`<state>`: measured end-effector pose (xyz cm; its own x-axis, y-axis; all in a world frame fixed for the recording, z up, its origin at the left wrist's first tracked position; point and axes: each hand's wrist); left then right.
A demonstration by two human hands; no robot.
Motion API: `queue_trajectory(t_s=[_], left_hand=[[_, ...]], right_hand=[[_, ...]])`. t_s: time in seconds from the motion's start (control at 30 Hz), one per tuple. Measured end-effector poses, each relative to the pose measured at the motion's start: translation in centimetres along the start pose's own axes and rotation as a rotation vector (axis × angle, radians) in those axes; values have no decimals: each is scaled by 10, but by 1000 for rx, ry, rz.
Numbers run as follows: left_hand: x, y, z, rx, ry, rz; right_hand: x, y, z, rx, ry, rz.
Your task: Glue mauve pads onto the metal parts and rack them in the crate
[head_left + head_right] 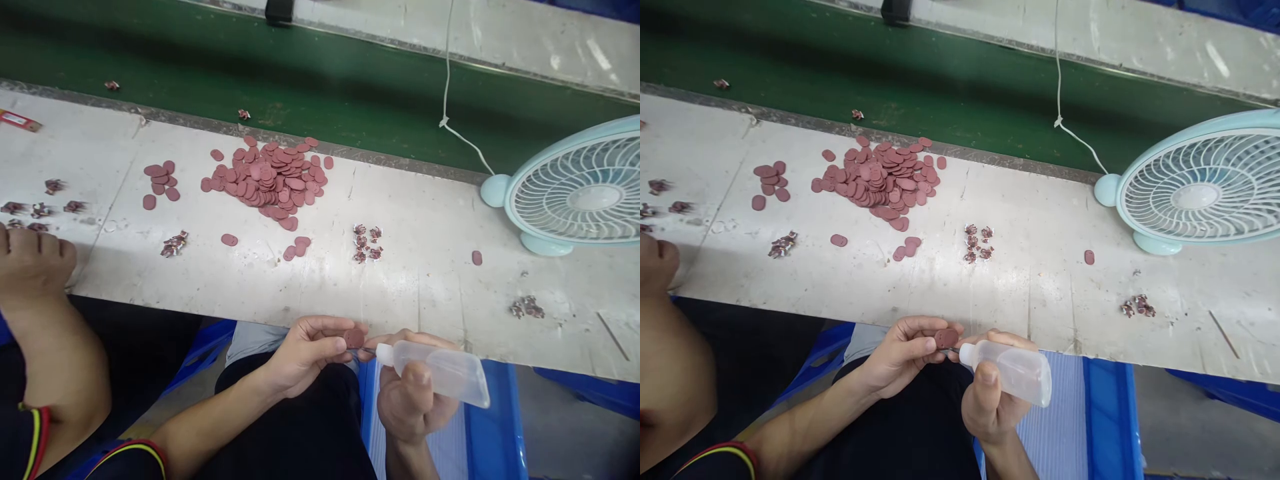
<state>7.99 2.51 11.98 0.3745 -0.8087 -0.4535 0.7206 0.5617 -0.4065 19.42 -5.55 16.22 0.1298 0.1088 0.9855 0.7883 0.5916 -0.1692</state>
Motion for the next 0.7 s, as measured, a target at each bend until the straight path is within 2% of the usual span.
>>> queue_trajectory(t_s=[0.3,0.4,0.5,0.6,0.7], left_hand=[[1,2,-1,-12,6,-4],[0,2,-2,7,-4,18],[-2,2,-2,44,-5,45],[-5,1,-4,49,4,50],[-8,1,-9,28,19,56]], right_hand=[[-8,-4,0,-18,-39,-46],[-1,2,-2,17,54,49],[5,26,-19,88,378,317],[-9,66,-55,192,937,626],[-38,104,-92,456,1521,893]])
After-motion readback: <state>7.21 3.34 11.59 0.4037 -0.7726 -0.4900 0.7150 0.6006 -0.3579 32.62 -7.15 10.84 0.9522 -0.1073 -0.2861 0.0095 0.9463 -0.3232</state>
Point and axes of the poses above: each hand's wrist, its own y-axis towards the middle knuckle, its own z-axis out of the palm, x = y × z, and after that the axes turned 12 degrees about z, right-handed
